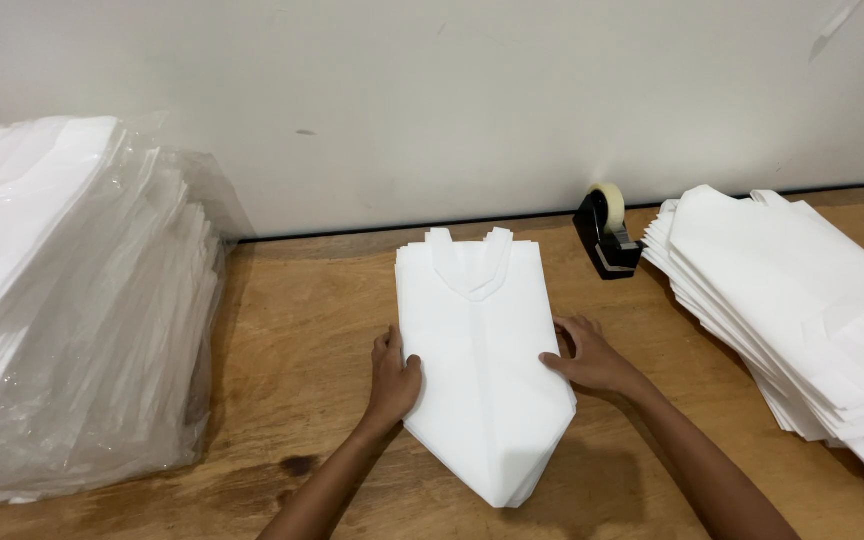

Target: Folding stacks of white plastic bags and packing them into clear plastic sleeves, then sealing the sleeves with tape.

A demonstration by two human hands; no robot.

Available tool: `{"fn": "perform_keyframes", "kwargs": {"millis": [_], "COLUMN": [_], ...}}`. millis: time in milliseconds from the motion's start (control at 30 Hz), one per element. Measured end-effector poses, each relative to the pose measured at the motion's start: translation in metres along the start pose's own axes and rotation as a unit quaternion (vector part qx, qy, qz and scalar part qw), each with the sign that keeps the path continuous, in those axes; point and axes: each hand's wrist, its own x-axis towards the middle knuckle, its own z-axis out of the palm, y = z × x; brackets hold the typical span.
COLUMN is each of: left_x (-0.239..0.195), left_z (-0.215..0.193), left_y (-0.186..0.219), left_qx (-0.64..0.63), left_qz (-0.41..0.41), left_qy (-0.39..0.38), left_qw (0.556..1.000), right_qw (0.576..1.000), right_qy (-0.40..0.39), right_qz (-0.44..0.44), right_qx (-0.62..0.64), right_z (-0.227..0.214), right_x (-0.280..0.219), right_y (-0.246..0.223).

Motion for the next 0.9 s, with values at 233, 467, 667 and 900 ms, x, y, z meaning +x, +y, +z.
{"fn": "perform_keyframes", "kwargs": {"millis": [233,467,667,900], "left_x": [0.006,0.013,0.006,0.009], "left_z": [0.014,0.025,0.024,0.026], "left_y": [-0.02,-0.039,-0.025,-0.027], "left_qx": [0.02,-0.002,-0.035,-0.02], "left_qz": [0.018,0.005,-0.03,-0.024], "left_qy": [-0.015,-0.026,-0.016,-0.013], "left_qw": [1.0,1.0,0.999,0.999], "right_qw": [0.998,0.999,0.999,0.999], "right_qy": [0.009,0.029,0.034,0.042], "right_qz": [0.003,-0.023,-0.007,-0.011], "right_qx": [0.056,0.022,0.035,0.008], "right_z": [-0.006,0.004,0.001,0.008], "right_x": [-0.007,-0.002,0.001,-0.005], "right_y": [-0.015,-0.005,0.004,-0.006]}}
